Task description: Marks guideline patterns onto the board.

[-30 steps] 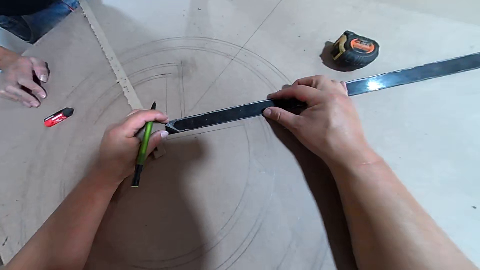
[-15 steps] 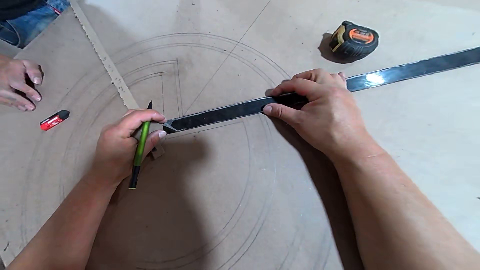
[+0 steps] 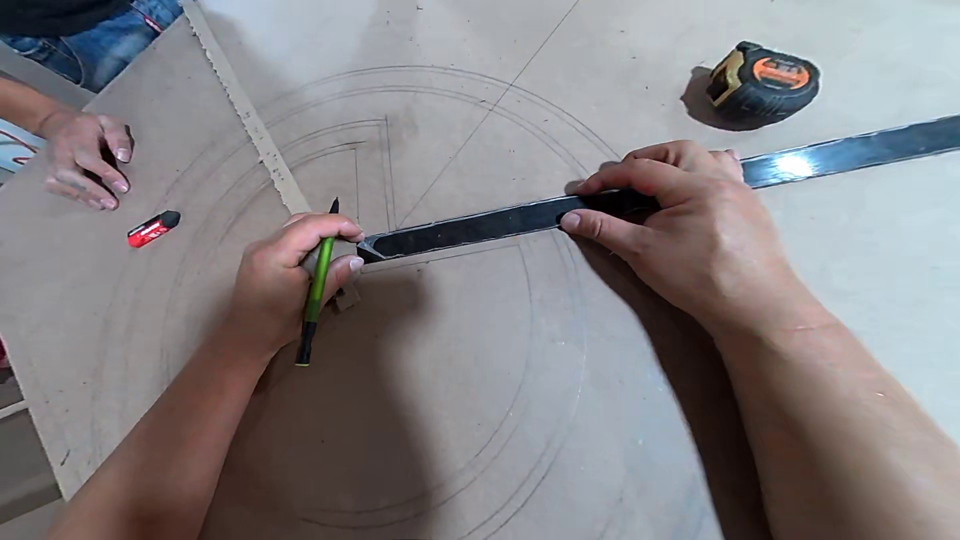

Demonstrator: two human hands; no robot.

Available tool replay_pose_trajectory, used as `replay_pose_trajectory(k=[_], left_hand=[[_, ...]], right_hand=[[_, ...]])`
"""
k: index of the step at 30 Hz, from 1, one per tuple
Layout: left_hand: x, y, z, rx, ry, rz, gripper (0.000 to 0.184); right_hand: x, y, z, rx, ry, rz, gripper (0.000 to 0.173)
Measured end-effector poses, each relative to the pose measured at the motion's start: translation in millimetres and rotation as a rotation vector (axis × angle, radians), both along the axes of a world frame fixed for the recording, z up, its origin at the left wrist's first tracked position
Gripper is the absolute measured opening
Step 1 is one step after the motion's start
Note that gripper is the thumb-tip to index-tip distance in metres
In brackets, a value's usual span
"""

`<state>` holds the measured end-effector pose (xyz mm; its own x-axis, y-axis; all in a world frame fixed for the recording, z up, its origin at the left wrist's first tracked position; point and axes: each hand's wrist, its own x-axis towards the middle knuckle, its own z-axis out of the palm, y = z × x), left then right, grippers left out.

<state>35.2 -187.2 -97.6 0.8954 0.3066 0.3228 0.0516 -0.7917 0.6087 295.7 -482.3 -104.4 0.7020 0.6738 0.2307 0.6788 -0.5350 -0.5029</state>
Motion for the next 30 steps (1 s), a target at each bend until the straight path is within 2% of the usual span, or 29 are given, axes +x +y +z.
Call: replay_pose_trajectory(k=[17, 30], left_hand=[[1.8, -1.6, 2.7, -0.004, 0.001, -0.005, 0.027], [-0.1, -1.3, 3.0, 0.005, 0.025, -0.008, 0.029]], right_hand=[[2.6, -2.9, -0.1, 0.016, -0.014, 0.019, 0.05], [-1.5, 0.8, -0.1, 0.02, -0.017, 0.0, 0.042]])
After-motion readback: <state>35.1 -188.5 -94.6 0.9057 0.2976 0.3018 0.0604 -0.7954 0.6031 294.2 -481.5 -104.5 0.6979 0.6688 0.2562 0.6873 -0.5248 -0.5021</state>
